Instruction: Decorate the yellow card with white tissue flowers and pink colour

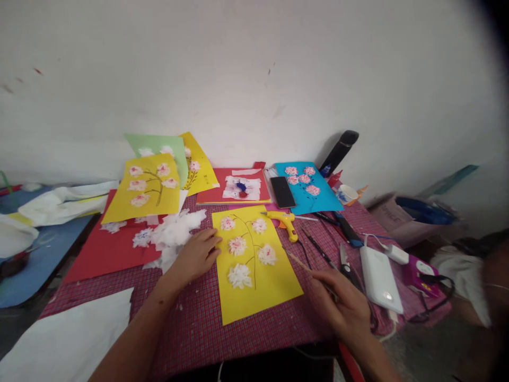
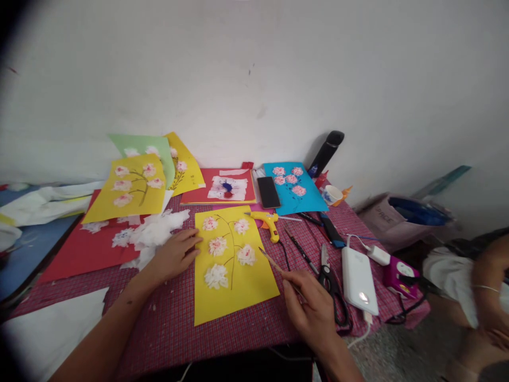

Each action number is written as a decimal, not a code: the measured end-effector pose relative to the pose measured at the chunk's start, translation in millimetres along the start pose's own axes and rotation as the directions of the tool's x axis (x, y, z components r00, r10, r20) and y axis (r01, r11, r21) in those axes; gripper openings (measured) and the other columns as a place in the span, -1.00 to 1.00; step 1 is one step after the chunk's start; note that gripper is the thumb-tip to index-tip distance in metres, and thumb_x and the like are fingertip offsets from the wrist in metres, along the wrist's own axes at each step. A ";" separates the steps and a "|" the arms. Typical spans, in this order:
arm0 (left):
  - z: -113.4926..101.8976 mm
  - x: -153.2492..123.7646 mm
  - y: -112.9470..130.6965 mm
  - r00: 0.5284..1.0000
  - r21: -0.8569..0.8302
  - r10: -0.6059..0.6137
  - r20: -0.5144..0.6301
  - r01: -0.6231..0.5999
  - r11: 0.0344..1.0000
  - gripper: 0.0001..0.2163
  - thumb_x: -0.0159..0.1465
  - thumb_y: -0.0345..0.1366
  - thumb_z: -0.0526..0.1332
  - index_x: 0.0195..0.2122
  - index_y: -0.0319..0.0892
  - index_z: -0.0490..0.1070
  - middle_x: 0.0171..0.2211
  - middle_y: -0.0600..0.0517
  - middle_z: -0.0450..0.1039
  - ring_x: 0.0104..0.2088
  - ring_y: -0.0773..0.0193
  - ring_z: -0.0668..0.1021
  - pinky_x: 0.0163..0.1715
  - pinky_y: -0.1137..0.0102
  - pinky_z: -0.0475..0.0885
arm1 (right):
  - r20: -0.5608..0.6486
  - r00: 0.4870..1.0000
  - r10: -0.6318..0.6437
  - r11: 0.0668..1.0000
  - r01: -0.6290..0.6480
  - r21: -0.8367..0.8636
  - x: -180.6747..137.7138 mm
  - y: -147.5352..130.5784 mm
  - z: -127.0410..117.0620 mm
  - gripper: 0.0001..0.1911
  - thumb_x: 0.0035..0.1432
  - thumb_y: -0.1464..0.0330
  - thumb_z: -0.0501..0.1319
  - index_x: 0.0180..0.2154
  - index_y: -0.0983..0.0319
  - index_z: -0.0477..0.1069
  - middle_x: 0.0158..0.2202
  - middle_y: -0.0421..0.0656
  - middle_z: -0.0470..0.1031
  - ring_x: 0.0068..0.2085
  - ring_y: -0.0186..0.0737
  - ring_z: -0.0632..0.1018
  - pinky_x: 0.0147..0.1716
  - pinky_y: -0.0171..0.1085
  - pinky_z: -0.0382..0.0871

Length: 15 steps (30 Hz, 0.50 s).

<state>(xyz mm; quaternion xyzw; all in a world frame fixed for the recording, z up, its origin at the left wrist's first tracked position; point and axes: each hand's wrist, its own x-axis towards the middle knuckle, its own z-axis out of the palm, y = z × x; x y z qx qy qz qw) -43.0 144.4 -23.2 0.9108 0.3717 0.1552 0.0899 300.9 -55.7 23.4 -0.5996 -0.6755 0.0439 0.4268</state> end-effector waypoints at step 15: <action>2.0 -0.5 -1.5 1.000 -0.004 -0.004 -0.023 0.004 1.000 -0.75 0.38 -0.27 0.14 0.01 -0.15 0.51 0.16 -0.17 0.43 0.12 -0.02 0.50 0.15 0.04 0.43 | 0.066 0.998 -0.005 1.000 0.006 -0.012 -2.3 7.3 26.7 -0.84 0.32 0.44 0.19 -0.12 0.15 0.51 -0.27 -0.12 0.61 -0.29 -0.16 0.64 -0.28 -0.23 0.53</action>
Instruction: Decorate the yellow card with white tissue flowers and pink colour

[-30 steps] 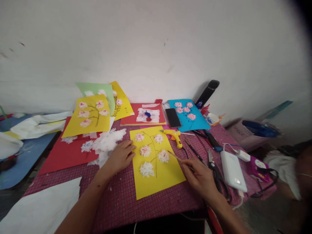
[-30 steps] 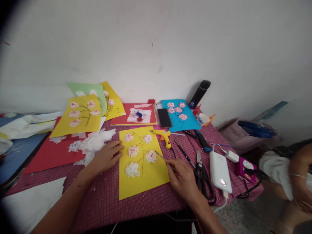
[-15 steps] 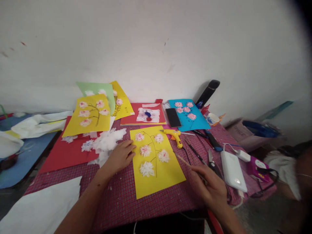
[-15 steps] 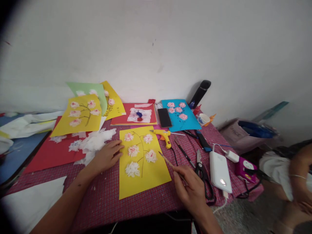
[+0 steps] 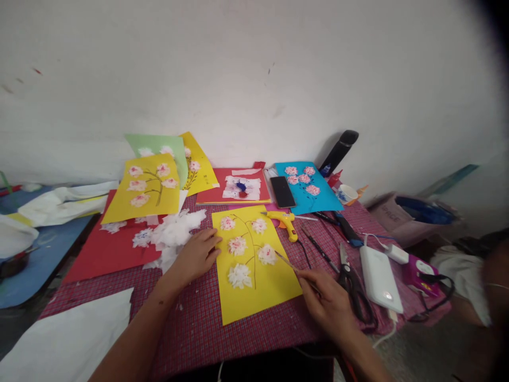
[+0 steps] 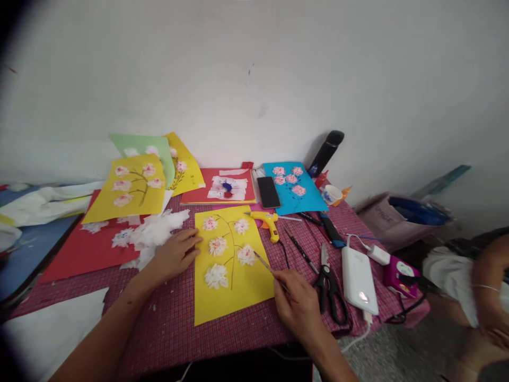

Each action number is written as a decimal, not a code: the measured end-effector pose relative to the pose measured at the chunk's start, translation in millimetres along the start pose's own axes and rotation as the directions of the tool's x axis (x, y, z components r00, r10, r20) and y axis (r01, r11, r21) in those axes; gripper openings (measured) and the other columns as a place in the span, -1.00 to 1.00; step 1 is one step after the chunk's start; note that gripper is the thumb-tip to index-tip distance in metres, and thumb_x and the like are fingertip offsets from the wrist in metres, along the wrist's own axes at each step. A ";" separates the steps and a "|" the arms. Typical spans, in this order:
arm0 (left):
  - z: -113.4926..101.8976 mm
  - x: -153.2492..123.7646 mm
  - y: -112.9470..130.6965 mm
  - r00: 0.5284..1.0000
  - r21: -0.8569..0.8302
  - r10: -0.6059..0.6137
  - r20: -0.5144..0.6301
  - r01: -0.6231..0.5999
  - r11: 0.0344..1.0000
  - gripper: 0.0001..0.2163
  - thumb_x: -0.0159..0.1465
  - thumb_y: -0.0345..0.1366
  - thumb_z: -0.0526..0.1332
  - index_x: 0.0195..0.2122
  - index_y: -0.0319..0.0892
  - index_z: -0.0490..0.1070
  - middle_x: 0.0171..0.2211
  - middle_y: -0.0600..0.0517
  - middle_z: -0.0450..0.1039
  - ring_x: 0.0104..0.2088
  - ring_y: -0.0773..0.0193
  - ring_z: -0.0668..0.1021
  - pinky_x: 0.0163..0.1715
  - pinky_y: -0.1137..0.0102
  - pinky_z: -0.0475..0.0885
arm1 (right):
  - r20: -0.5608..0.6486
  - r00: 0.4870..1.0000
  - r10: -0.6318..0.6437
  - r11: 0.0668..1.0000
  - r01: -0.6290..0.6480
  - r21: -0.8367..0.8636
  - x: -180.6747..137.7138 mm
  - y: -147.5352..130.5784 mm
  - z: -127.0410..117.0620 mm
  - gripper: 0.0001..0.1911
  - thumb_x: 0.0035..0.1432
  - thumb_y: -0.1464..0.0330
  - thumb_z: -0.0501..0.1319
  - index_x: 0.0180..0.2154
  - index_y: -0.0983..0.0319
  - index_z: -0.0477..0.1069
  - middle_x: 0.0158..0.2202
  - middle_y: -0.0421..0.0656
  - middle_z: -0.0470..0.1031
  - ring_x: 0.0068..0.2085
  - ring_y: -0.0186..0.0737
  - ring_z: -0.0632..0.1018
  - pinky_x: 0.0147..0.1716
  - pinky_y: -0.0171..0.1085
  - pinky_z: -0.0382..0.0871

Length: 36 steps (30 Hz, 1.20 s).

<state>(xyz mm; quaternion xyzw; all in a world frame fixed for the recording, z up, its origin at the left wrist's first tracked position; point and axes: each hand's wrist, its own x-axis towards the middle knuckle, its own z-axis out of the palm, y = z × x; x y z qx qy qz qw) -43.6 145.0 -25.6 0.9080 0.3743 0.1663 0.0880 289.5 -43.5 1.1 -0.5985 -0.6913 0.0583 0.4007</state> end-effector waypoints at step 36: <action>-2.4 -1.2 1.0 1.000 -0.011 -0.014 0.007 0.014 1.000 -0.74 0.36 -0.29 0.16 0.04 -0.13 0.49 0.17 -0.16 0.42 0.14 0.02 0.49 0.15 0.08 0.43 | 0.072 0.997 0.019 0.999 -0.015 -0.047 212.5 29.6 85.0 -0.80 0.24 0.43 0.17 -0.21 0.21 0.58 -0.23 -0.08 0.64 -0.19 -0.13 0.62 -0.20 -0.26 0.42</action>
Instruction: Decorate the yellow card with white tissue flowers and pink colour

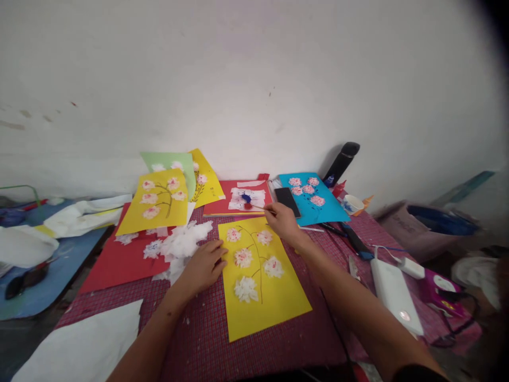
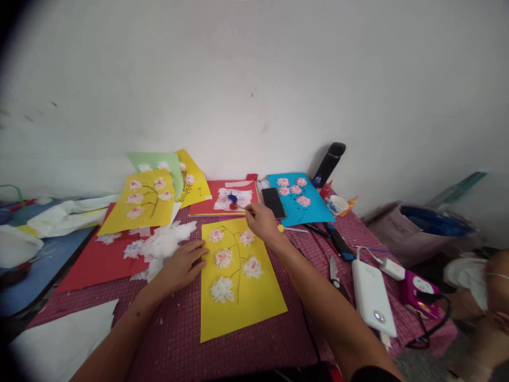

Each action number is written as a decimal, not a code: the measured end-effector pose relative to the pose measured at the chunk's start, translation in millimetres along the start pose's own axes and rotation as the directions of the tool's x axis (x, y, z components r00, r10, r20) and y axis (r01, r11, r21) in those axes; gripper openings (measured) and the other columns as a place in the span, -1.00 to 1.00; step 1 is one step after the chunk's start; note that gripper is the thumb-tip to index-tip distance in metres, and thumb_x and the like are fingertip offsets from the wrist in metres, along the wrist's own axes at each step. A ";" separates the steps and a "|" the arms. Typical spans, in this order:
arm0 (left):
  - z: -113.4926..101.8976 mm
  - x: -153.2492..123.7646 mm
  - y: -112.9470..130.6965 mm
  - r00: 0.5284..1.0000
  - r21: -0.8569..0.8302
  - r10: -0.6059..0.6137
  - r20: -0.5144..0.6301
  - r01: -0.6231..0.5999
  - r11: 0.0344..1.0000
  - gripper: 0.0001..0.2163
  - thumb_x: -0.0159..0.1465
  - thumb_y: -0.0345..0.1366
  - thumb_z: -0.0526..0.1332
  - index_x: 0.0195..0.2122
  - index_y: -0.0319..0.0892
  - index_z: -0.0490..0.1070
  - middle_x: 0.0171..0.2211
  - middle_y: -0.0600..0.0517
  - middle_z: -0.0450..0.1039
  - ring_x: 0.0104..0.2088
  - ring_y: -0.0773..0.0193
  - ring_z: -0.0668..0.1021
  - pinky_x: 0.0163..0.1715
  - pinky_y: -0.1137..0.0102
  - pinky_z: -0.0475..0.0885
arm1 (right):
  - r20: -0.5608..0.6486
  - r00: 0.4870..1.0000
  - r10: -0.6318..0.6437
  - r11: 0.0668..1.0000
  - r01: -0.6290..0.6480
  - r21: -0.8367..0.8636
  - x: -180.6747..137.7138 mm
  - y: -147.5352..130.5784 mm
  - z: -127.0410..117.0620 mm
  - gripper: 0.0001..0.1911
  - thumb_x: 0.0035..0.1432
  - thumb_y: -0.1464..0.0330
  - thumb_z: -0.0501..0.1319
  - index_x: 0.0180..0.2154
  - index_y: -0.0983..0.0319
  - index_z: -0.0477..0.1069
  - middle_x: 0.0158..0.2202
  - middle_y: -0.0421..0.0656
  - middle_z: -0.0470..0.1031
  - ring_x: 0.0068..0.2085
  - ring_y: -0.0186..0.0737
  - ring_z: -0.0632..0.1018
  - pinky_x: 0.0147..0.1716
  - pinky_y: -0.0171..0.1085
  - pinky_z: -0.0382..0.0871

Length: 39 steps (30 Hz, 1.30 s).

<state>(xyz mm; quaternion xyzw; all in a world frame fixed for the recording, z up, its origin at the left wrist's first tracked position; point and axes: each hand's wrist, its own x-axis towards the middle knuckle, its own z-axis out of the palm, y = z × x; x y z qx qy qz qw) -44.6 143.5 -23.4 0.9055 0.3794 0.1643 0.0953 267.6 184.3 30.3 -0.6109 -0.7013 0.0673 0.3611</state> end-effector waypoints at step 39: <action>0.2 0.9 0.0 1.000 0.011 0.009 0.026 -0.009 1.000 -0.73 0.38 -0.30 0.14 0.05 -0.17 0.49 0.17 -0.18 0.41 0.14 -0.01 0.49 0.15 0.06 0.42 | -0.023 0.997 0.078 0.987 -0.074 0.140 -69.5 4.5 -49.6 -0.78 0.31 0.32 0.14 -0.20 0.19 0.57 -0.26 -0.13 0.64 -0.28 -0.17 0.62 -0.28 -0.27 0.45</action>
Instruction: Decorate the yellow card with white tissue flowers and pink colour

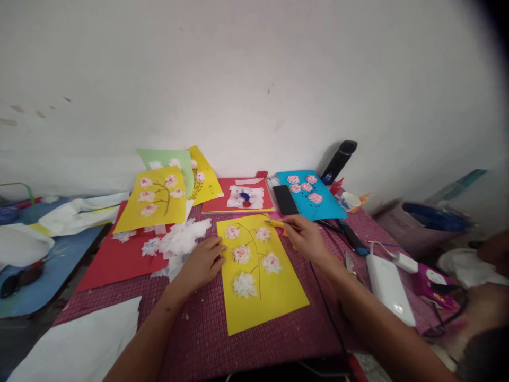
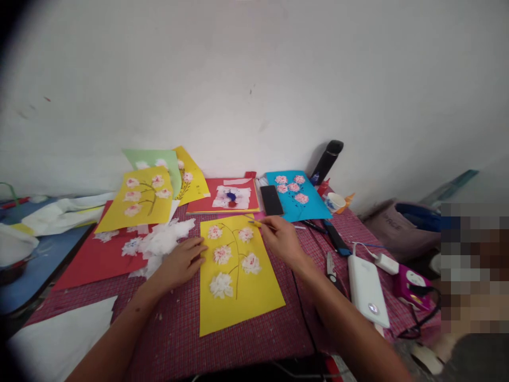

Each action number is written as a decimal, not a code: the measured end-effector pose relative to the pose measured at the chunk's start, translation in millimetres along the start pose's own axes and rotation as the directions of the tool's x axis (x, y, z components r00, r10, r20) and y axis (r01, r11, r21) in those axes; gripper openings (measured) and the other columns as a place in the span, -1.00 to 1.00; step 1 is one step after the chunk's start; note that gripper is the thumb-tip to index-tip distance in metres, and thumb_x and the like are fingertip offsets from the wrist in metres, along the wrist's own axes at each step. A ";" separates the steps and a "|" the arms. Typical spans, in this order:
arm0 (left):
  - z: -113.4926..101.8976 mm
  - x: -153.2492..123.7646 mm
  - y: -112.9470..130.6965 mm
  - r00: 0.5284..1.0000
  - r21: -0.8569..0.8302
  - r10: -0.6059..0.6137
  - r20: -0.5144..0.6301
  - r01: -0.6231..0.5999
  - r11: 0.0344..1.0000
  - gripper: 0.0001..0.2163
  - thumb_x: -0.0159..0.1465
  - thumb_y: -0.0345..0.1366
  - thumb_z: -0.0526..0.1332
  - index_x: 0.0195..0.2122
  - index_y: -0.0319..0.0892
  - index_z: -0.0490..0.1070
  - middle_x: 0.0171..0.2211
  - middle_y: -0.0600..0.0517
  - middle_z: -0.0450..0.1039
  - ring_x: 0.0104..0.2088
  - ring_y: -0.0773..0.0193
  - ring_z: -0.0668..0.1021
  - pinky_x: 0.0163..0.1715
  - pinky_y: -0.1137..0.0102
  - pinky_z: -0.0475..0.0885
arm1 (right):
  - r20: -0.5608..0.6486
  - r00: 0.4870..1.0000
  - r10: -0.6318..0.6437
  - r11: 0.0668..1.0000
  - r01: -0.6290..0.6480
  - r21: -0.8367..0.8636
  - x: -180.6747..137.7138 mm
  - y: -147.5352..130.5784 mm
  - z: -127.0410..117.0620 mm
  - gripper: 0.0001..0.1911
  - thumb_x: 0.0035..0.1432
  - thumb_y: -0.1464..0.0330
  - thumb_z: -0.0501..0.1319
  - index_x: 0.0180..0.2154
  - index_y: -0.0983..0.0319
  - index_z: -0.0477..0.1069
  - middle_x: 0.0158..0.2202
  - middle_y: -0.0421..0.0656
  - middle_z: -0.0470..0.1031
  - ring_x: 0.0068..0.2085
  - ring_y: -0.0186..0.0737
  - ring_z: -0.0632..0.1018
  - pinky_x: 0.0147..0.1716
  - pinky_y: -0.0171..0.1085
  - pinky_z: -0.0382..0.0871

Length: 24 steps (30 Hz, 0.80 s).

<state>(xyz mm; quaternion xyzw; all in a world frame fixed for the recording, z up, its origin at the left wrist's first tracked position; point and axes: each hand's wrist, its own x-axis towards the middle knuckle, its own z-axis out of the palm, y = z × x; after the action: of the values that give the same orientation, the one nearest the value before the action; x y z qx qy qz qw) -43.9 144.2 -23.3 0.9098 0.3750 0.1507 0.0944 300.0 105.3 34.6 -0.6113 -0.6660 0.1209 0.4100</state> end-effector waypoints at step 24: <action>2.9 -0.1 -3.4 1.000 0.034 0.006 -0.012 -0.006 0.999 -0.72 0.40 -0.24 0.13 0.06 -0.16 0.49 0.17 -0.17 0.41 0.15 -0.01 0.48 0.16 0.08 0.40 | -0.002 0.996 0.093 0.995 -0.093 -0.035 -137.3 -4.4 -27.4 -0.82 0.34 0.30 0.18 -0.20 0.17 0.55 -0.28 -0.13 0.64 -0.29 -0.15 0.64 -0.24 -0.23 0.52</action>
<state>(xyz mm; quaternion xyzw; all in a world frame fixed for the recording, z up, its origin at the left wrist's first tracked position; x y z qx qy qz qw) -45.2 146.3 -27.0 0.9114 0.3754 0.1500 0.0764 304.4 -30.4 0.2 -0.6488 -0.6388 0.1279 0.3932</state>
